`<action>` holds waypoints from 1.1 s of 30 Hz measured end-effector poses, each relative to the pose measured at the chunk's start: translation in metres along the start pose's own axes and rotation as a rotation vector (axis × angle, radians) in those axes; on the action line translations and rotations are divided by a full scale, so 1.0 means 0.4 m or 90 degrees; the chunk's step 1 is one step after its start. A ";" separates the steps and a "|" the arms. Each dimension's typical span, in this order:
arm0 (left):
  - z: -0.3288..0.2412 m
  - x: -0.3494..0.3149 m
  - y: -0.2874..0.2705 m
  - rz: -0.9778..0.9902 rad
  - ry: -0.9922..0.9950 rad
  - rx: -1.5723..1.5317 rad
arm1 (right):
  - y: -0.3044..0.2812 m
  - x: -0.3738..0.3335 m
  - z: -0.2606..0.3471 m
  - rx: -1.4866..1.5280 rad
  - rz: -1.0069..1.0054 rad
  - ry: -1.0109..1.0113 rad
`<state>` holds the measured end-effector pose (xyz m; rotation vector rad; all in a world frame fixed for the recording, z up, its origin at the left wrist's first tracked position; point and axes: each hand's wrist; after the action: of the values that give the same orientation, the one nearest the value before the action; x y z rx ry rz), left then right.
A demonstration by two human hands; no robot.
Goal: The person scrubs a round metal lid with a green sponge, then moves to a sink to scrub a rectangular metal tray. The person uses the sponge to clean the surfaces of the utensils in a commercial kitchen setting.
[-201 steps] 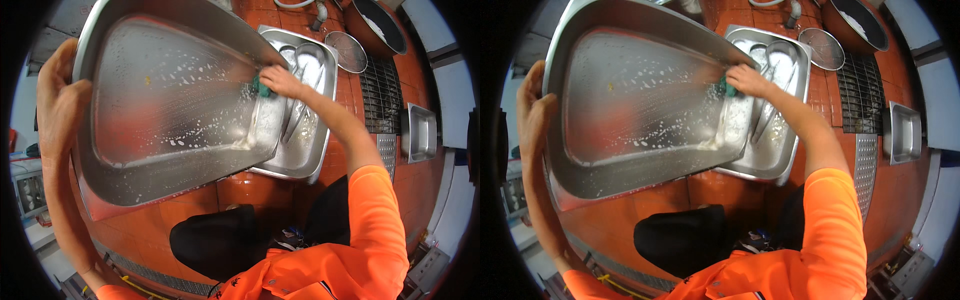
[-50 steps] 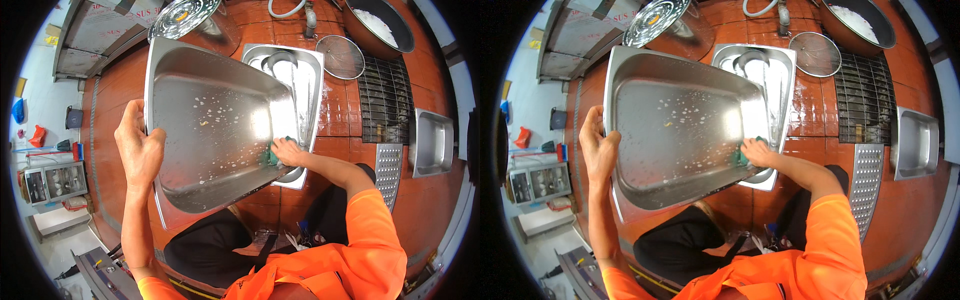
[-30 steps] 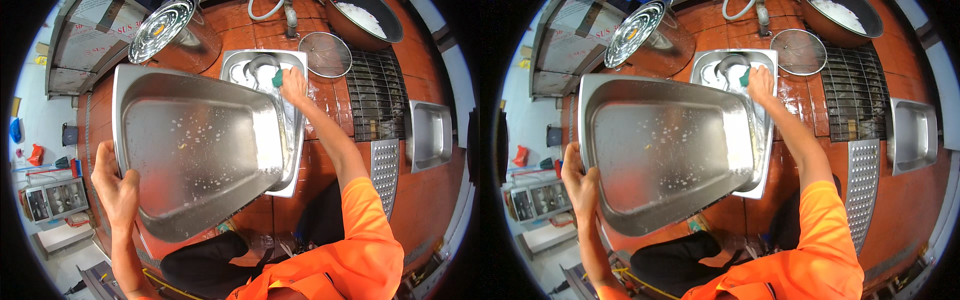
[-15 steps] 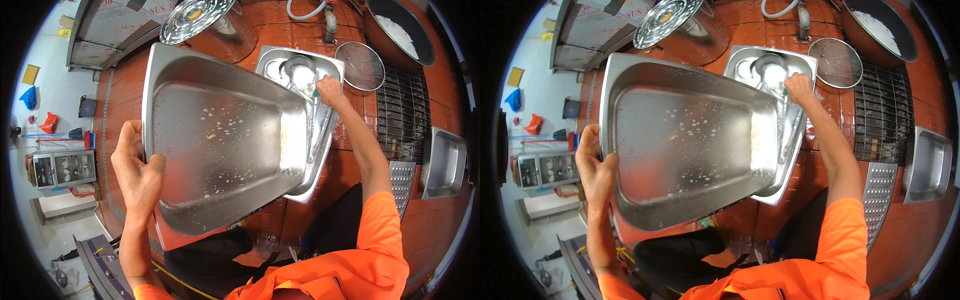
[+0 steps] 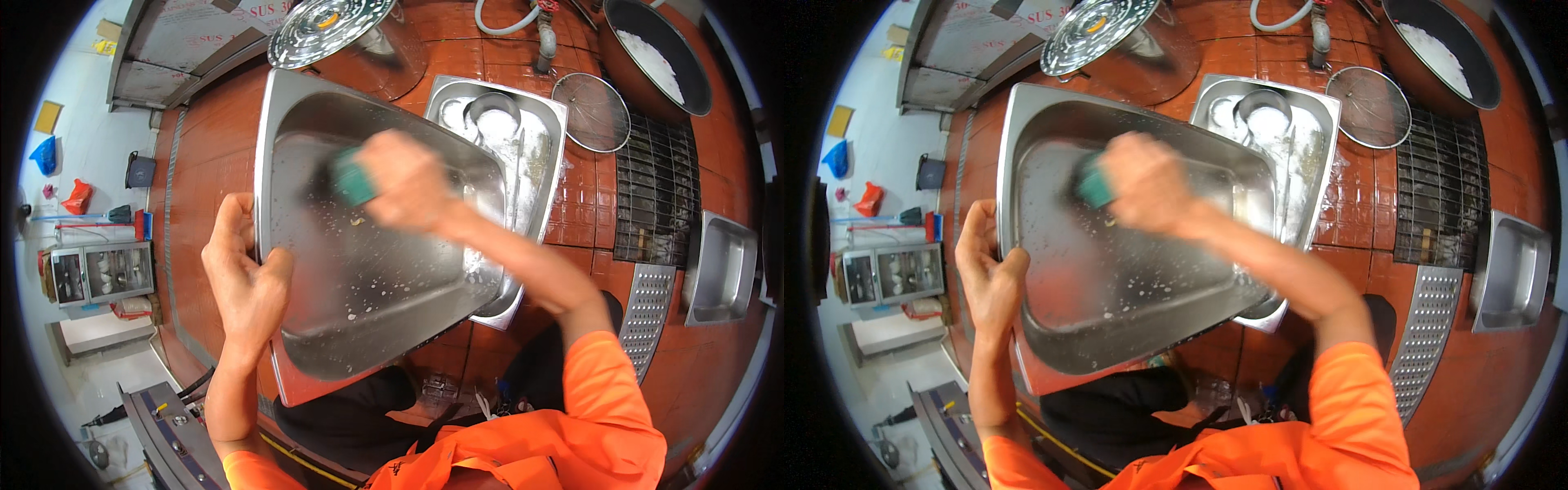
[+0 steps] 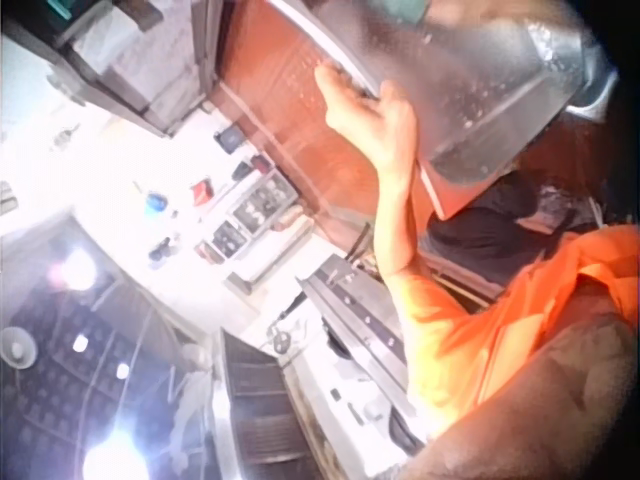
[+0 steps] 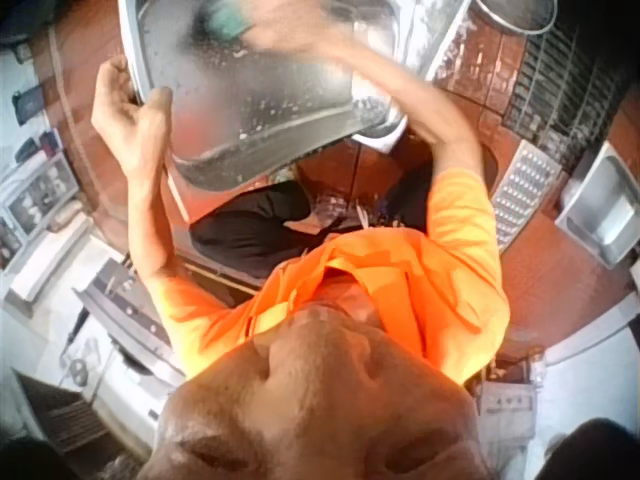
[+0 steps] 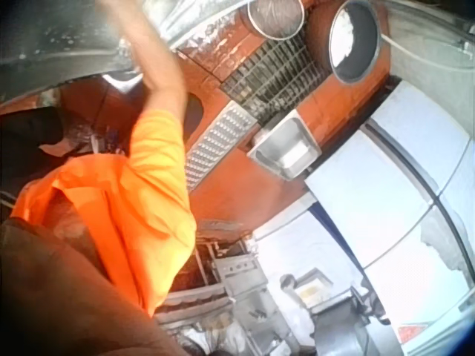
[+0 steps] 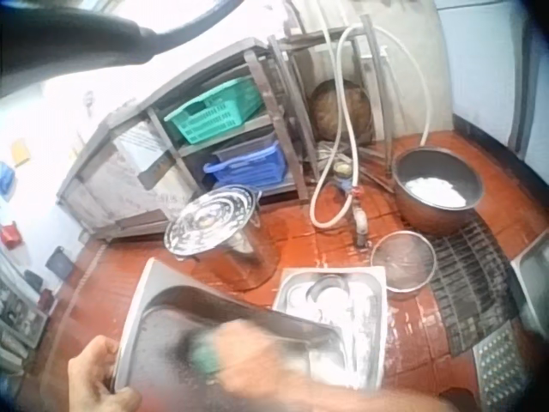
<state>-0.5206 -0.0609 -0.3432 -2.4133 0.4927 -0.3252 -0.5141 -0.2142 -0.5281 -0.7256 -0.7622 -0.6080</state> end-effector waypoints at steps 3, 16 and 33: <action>-0.003 0.001 0.000 0.014 -0.009 0.002 | 0.134 0.087 0.126 -0.003 -0.166 -0.065; 0.076 0.007 -0.057 0.002 -0.072 0.025 | 0.265 -0.231 -0.051 0.026 -0.092 0.434; 0.101 0.068 -0.054 0.004 -0.057 -0.054 | 0.150 -0.410 -0.197 0.171 0.015 0.456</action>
<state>-0.4762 -0.0348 -0.3573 -2.4954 0.4819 -0.1964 -0.5355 -0.2013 -0.7182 -0.2307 -0.1607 -0.6698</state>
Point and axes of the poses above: each hand's wrist, its own x-axis towards the middle knuckle, its own y-axis out of the palm, z = x × y, and after that the axes turned 4 degrees about -x, right-handed
